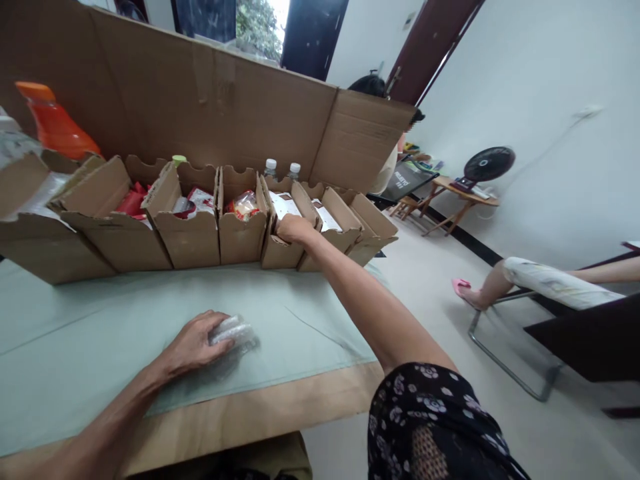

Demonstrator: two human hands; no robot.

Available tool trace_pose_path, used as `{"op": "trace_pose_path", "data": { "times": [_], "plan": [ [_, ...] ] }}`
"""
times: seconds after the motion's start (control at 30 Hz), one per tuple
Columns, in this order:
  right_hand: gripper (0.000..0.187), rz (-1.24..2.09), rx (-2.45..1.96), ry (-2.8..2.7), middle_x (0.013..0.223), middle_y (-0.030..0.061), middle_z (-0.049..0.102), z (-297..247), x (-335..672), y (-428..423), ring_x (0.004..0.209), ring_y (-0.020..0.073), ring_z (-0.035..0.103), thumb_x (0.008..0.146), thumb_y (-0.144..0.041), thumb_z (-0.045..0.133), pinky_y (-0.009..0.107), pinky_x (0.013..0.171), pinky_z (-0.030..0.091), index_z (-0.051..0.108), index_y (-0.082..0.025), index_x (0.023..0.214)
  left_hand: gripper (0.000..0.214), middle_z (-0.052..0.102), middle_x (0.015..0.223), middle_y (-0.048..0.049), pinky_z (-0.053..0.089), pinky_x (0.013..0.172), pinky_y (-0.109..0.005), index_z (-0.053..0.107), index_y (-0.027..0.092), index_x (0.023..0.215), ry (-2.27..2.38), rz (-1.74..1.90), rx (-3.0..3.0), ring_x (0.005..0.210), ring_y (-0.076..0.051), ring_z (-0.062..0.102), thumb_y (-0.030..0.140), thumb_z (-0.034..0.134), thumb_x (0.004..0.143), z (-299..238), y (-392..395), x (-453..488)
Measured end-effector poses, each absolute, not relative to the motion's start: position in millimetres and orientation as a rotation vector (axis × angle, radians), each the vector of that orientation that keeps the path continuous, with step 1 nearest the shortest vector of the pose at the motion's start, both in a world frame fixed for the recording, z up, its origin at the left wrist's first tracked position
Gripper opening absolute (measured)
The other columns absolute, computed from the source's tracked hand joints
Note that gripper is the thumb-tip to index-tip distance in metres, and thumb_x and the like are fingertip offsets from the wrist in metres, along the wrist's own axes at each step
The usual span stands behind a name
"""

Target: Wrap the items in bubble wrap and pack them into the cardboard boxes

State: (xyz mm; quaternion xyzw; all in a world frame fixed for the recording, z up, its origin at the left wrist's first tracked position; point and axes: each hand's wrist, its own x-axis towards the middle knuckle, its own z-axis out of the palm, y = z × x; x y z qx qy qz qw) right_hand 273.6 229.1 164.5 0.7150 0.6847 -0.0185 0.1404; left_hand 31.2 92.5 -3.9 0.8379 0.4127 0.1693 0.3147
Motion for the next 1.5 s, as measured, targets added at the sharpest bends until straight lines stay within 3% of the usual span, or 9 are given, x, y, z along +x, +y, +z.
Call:
{"op": "trace_pose_path", "data": {
  "times": [0.2,0.47,0.63,0.83,1.03,1.13,1.23,1.33,1.5],
  "plan": [
    [0.049,0.166,2.395,2.043,0.114,0.0219,0.075,197.0,284.8,192.1,0.104,0.0288,0.069,0.106,-0.036,0.037,0.031,0.079,0.045,0.077,-0.009,0.11,0.026,0.073,0.094,-0.0078,0.048,0.081,-0.038,0.072,0.021,0.099,1.066,0.469,2.187,0.088,-0.026,0.064,0.032,0.057,0.08,-4.3,92.7,31.0],
    [0.026,-0.117,2.421,2.187,0.092,0.0047,0.08,145.3,285.1,185.7,0.084,0.0183,0.069,0.09,-0.022,0.057,0.022,0.068,0.043,0.083,-0.019,0.092,0.021,0.07,0.087,-0.0067,0.047,0.08,-0.036,0.07,0.02,0.09,1.103,0.456,2.218,0.085,-0.025,0.063,0.032,0.056,0.08,-1.6,91.4,33.1],
    [0.033,-0.1,2.591,2.303,0.087,0.0034,0.078,130.1,292.0,187.4,0.084,0.0187,0.069,0.091,-0.024,0.051,0.024,0.072,0.045,0.082,-0.016,0.088,0.019,0.069,0.086,-0.0048,0.046,0.077,-0.035,0.07,0.022,0.089,1.103,0.485,2.196,0.083,-0.024,0.062,0.033,0.058,0.079,-0.9,91.9,34.1],
    [0.043,0.006,2.91,2.452,0.099,0.0068,0.077,136.5,298.6,184.7,0.092,0.02,0.069,0.096,-0.031,0.041,0.026,0.078,0.05,0.078,-0.012,0.107,0.02,0.07,0.086,-0.0058,0.047,0.079,-0.036,0.07,0.022,0.091,1.098,0.504,2.173,0.084,-0.024,0.063,0.032,0.058,0.079,-2.8,93.6,33.7],
    [0.032,0.282,3.155,2.987,0.084,0.0044,0.074,157.2,304.6,160.9,0.081,0.02,0.068,0.093,-0.039,0.049,0.032,0.074,0.053,0.075,-0.019,0.09,0.024,0.072,0.089,-0.0055,0.051,0.082,-0.037,0.071,0.021,0.096,1.067,0.561,2.062,0.084,-0.023,0.064,0.034,0.058,0.08,0.4,93.6,31.0],
    [0.031,0.345,3.148,3.044,0.085,0.0042,0.073,167.6,297.2,128.8,0.082,0.0203,0.068,0.096,-0.04,0.048,0.033,0.072,0.053,0.074,-0.024,0.09,0.03,0.071,0.109,-0.0104,0.053,0.091,-0.039,0.073,0.02,0.101,0.971,0.726,1.979,0.101,-0.027,0.066,0.036,0.06,0.08,9.3,91.5,23.1],
    [0.024,-0.171,2.965,3.098,0.084,0.0027,0.075,161.4,274.7,94.2,0.081,0.0204,0.069,0.094,-0.04,0.056,0.032,0.071,0.054,0.074,-0.027,0.087,0.034,0.05,0.152,-0.0151,0.045,0.11,-0.047,0.075,0.02,0.1,0.807,0.87,1.901,0.135,-0.036,0.053,0.046,0.065,0.08,21.8,87.8,12.0],
    [0.02,-0.977,2.544,3.066,0.083,0.0011,0.076,130.2,243.1,74.4,0.078,0.0188,0.07,0.091,-0.035,0.059,0.03,0.071,0.054,0.073,-0.025,0.081,0.048,0.028,0.168,-0.0121,0.038,0.116,-0.053,0.075,0.019,0.091,0.665,0.88,1.791,0.148,-0.042,0.038,0.064,0.068,0.077,29.5,84.3,6.3],
    [0.02,-1.43,2.095,2.869,0.084,0.0003,0.077,85.7,217.0,76.4,0.075,0.0167,0.069,0.091,-0.031,0.058,0.028,0.07,0.053,0.075,-0.024,0.096,0.04,0.064,0.125,-0.0136,0.054,0.092,-0.041,0.071,0.019,0.095,0.755,0.68,1.702,0.108,-0.031,0.064,0.055,0.068,0.078,24.0,81.7,12.4]
  ]
}}
